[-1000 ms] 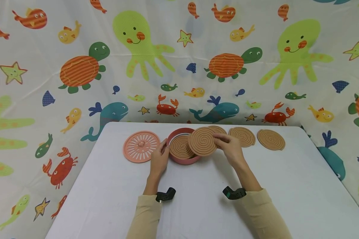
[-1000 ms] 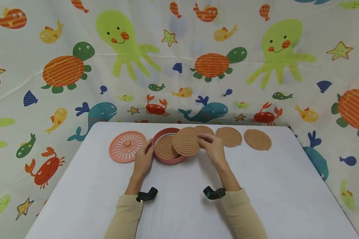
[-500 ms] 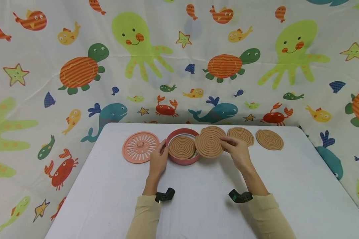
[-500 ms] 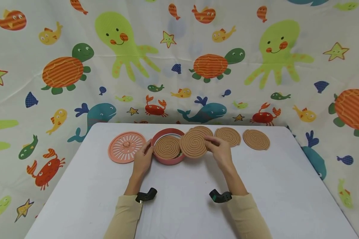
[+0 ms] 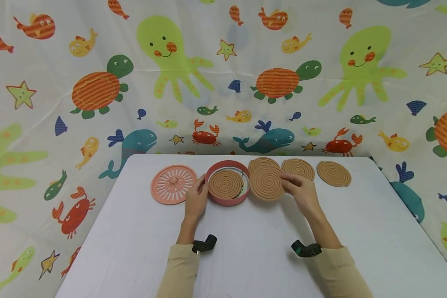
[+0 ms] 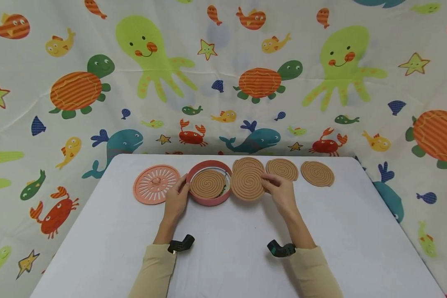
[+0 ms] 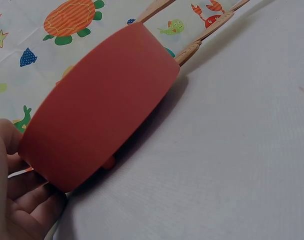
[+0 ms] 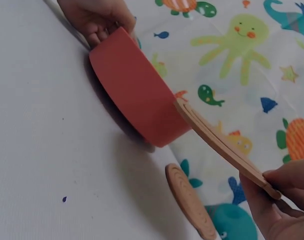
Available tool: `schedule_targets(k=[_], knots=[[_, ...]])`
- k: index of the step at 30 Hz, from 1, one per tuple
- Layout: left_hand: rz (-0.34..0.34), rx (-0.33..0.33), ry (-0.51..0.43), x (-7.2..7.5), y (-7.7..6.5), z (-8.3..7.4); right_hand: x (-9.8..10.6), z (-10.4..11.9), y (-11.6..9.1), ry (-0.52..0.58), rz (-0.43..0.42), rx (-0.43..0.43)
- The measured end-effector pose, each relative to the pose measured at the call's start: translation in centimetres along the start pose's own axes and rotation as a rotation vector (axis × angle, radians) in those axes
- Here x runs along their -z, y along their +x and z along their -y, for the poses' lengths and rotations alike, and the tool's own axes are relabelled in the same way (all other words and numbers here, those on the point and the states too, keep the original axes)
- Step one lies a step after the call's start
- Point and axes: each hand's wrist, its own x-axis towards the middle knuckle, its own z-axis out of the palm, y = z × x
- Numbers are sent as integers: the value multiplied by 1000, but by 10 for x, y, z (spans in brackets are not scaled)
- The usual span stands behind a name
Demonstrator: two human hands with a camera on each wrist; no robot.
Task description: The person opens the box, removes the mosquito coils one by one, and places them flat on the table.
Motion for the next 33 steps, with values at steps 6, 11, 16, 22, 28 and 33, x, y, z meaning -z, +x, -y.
schedule_targets(k=[6, 11, 16, 22, 28, 33], knots=[[-12, 7, 10, 1, 0, 1, 7, -5, -3, -31, 1, -15], [-12, 12, 6, 1, 0, 1, 11, -10, -5, -28, -4, -27], [-10, 4, 4, 1, 0, 1, 11, -17, -4, -24, -3, -57], [-11, 2, 0, 2, 0, 1, 7, -25, -5, -22, 12, -79], [-8, 6, 7, 1, -1, 0, 4, -30, -6, -24, 20, -105], [-7, -4, 11, 2, 0, -1, 3, -34, -6, -73, 19, -119]])
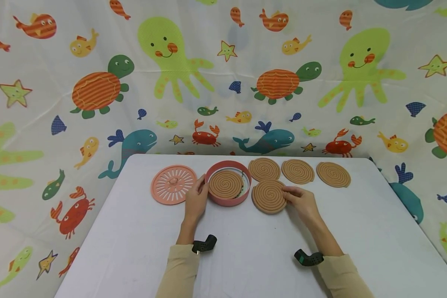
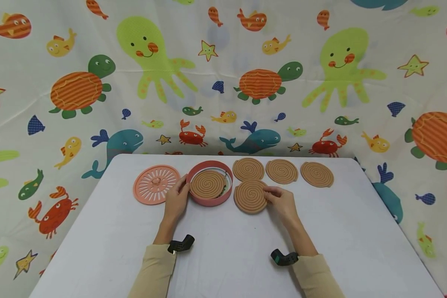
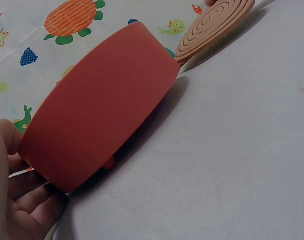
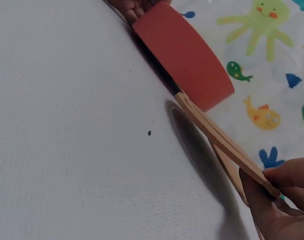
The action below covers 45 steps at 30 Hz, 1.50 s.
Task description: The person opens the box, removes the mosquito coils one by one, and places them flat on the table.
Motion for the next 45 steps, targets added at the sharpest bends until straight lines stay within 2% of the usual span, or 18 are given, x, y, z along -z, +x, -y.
schedule_targets(k=[6, 19, 26, 37, 45], knots=[[-6, -12, 0, -1, 1, 1, -2, -7, 2, -41, -4, -10], [7, -14, -12, -1, 1, 1, -4, -11, 5, -23, -10, -24], [6, -10, -16, -1, 1, 2, -2, -10, 1, -87, -31, 8], [-3, -13, -7, 0, 0, -1, 3, -3, -8, -244, -122, 49], [1, -4, -21, 0, 0, -2, 4, -2, -10, -273, -153, 60]])
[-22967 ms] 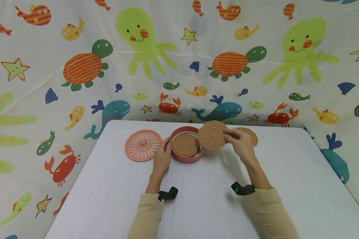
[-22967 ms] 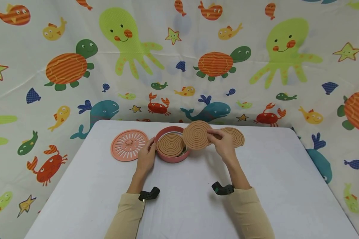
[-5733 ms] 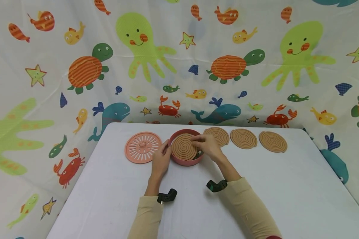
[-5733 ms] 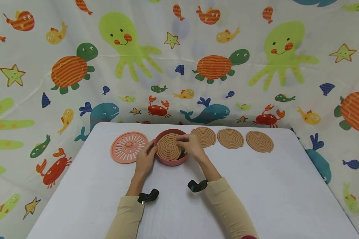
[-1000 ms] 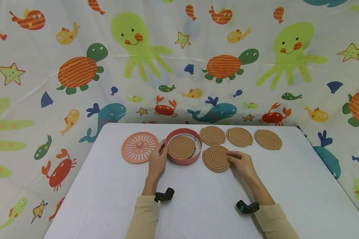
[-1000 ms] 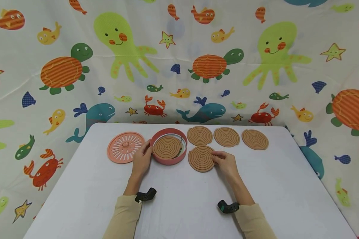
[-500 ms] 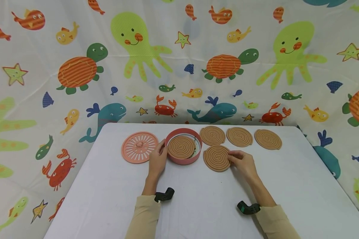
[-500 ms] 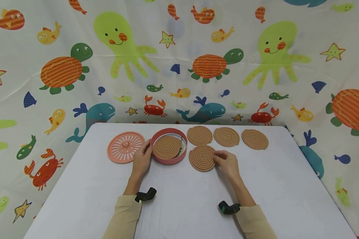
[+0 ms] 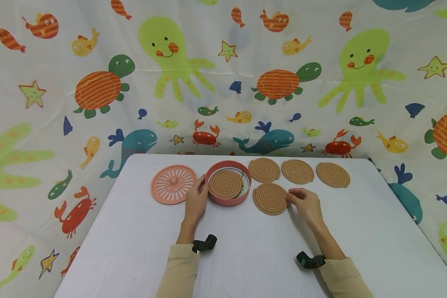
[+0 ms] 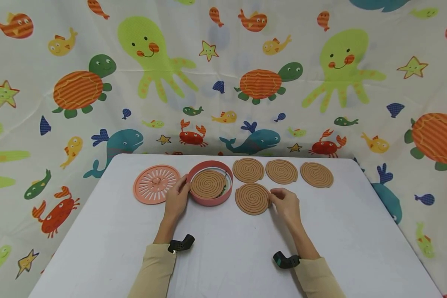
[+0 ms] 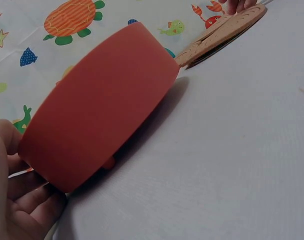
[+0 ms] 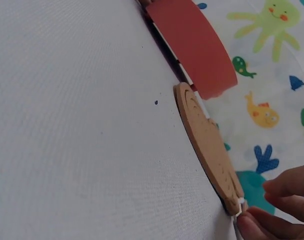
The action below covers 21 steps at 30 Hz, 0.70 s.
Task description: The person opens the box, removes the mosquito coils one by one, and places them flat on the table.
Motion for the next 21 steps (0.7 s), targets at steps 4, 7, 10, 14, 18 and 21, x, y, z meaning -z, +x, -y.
schedule_targets(k=[4, 7, 10, 14, 18, 21], knots=[[-1, -3, 0, 0, 0, 0, 0, -1, 0, -7, -5, 5], [-1, -1, -3, 0, 0, 0, 0, -1, 1, 0, -5, 7], [2, 1, -1, 0, 0, 0, 1, 1, 2, -4, -10, 16], [0, 5, 3, 0, 0, 1, 2, 5, 3, -12, -25, 36], [0, 6, 5, 0, 0, 1, 2, 11, 3, -9, -31, 39], [1, 7, 6, 1, 0, 1, 2, 15, 3, -5, -34, 39]])
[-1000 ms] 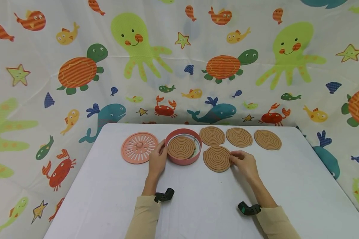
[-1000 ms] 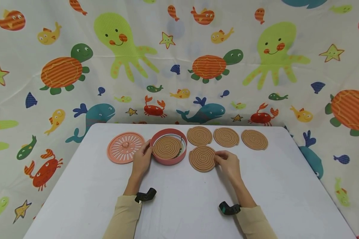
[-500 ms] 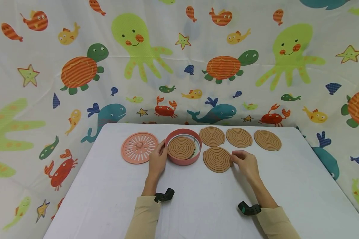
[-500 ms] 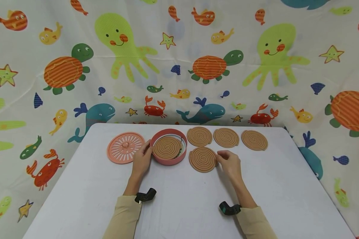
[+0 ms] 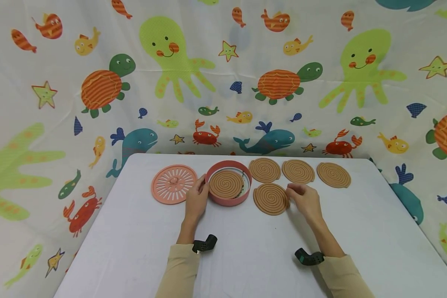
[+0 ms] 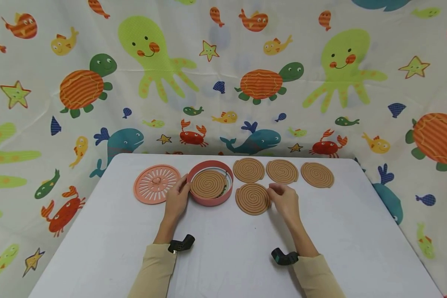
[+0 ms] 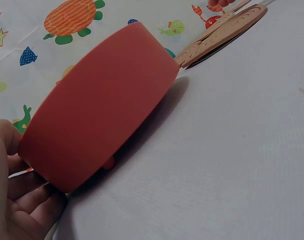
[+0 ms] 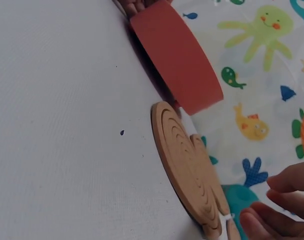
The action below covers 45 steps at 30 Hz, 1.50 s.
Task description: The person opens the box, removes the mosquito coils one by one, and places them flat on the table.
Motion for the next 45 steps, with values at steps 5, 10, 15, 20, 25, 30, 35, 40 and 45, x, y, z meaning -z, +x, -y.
schedule_targets(k=[5, 10, 15, 20, 25, 30, 35, 40, 45], knots=[[2, 1, -5, 0, 1, -1, -1, 6, 0, 18, -11, -6], [1, 5, -10, 1, 1, -2, -2, 12, 0, 43, -5, -7], [4, 10, 3, 1, 0, -2, -2, 18, 1, 75, -6, 13], [3, 10, 11, 1, 0, -1, -5, 24, 1, 112, -1, 34], [-4, 1, 0, 1, 1, -1, -9, 31, 1, 136, 6, 52], [-13, -12, -11, 0, 2, 1, -12, 39, 1, 158, 20, 83], [-9, -9, -8, 0, 2, 1, -16, 50, 0, 169, 32, 103], [-7, -8, -3, 0, 1, 0, -21, 59, -1, 185, 38, 126], [-12, -17, 2, 0, 1, -1, -27, 65, 0, 203, 51, 167]])
